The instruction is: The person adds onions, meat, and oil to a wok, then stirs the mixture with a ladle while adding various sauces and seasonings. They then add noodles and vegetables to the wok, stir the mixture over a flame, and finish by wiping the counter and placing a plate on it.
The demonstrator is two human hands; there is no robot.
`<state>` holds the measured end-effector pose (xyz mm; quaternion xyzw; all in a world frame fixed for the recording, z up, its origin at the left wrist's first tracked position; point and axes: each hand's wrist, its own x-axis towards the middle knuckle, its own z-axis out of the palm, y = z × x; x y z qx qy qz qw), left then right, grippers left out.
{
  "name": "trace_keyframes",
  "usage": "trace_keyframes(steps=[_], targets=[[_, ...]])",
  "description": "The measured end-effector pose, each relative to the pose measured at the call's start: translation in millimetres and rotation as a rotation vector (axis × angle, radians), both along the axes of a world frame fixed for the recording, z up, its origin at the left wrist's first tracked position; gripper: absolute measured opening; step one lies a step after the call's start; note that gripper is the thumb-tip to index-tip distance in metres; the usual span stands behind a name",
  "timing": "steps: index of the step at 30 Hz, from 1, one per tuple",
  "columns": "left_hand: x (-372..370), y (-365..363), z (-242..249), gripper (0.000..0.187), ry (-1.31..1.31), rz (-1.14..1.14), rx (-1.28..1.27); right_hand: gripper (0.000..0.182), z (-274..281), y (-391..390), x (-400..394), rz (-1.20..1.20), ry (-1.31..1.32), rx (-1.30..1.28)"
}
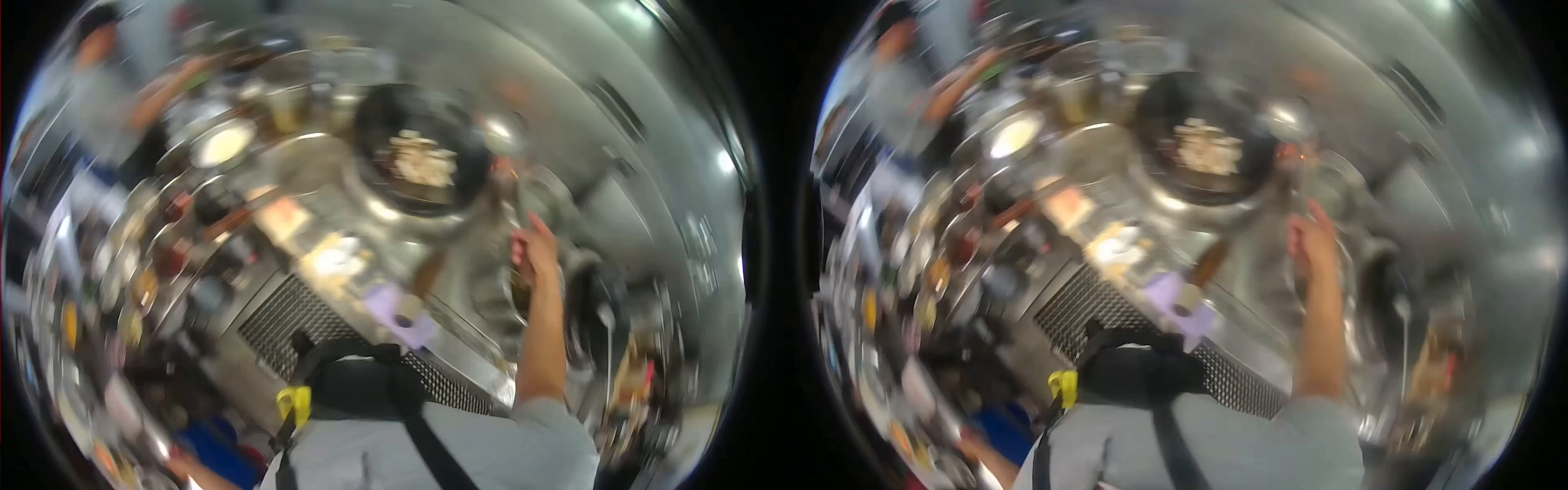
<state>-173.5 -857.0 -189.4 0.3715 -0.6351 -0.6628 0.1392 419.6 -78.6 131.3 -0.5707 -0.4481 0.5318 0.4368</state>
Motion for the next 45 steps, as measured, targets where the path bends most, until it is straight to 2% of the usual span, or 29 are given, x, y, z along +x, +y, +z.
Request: trace_keyframes(steps=[1, 3, 6, 7, 8, 9, 11, 13, 15, 18, 21, 24, 28, 30, 33, 36, 39, 42, 45], targets=[[-4.3, 12.3, 9.4, 0.054, 0.049, 0.076, 0.076, 0.078, 7.5, 7.7, 20.2, -0.014, -0.121, 0.042], [-37.1, 38.9, 1.3, 0.052, 0.165, -0.27, 0.132, 0.078, 30.6, 11.4, 58.7, -0.052, -0.348, 0.039], [-99.6, 94.7, -3.5, 0.052, 0.341, -0.7, 0.542, 0.076, 40.6, 31.3, 107.2, -0.162, -0.646, -0.013], [-113.3, 114.8, -3.7, 0.052, 0.386, -0.836, 0.679, 0.073, 37.9, 43.8, 124.5, -0.144, -0.661, -0.023], [-109.8, 141.1, -0.8, 0.049, 0.308, -0.658, 0.387, 0.069, 23.6, 56.4, 150.7, -0.114, -0.663, -0.039], [-56.9, 230.4, 79.4, 0.047, 0.166, -0.478, 0.114, 0.066, 16.9, 60.9, 164.1, -0.091, -0.676, -0.053], [-68.5, 273.0, 91.6, 0.043, 0.247, -0.665, 0.193, 0.057, 12.3, 60.6, 175.8, -0.155, -0.752, -0.031], [-83.1, 306.4, 95.9, 0.037, 0.325, -0.876, 0.141, 0.048, 3.2, 57.8, 184.4, -0.213, -0.76, -0.019], [-44.2, 360.0, 144.3, 0.03, 0.357, -0.948, 0.023, 0.039, -7.6, 59.4, 190.4, -0.272, -0.696, -0.001], [-39.8, 394.0, 153.9, 0.027, 0.425, -1.154, 0.035, 0.034, -75.5, 100.5, 249.3, -0.144, -0.938, 0.056], [-15.1, 427.6, 171.4, 0.026, 0.436, -1.247, -0.009, 0.03, -62.0, 72.8, 211.1, -0.28, -0.722, -0.04], [1.4, 453.4, 176.6, 0.026, 0.43, -1.322, -0.079, 0.035, -95.4, 86.2, 217.7, -0.293, -0.68, 0.01], [14.1, 481.0, 186.3, 0.023, 0.471, -1.454, -0.113, 0.036, -129.2, 84.5, 218.5, -0.341, -1.238, 0.448], [12.9, 492.4, 185.4, 0.022, 0.484, -1.509, -0.074, 0.039, -116.5, 75.2, 198.3, -0.425, -1.453, 0.686], [0.4, 507.4, 176.5, 0.021, 0.494, -1.591, -0.037, 0.041, -59.3, 66.3, 163.6, -0.336, -0.77, 0.148], [-9.5, 525.2, 168.2, 0.021, 0.467, -1.615, -0.007, 0.04, -46.6, 65.4, 144.0, -0.312, -0.707, 0.0], [-24.3, 538.6, 165.4, 0.024, 0.403, -1.618, -0.063, 0.029, -81.8, 85.1, 148.1, -0.303, -0.81, 0.029], [-30.9, 552.9, 178.0, 0.021, 0.364, -1.693, -0.062, 0.014, -88.2, 94.6, 136.9, -0.262, -0.676, -0.112], [-34.3, 577.3, 168.0, 0.018, 0.467, -1.715, -0.042, 0.012, -74.7, 90.4, 127.4, -0.41, 0.314, -0.255]])
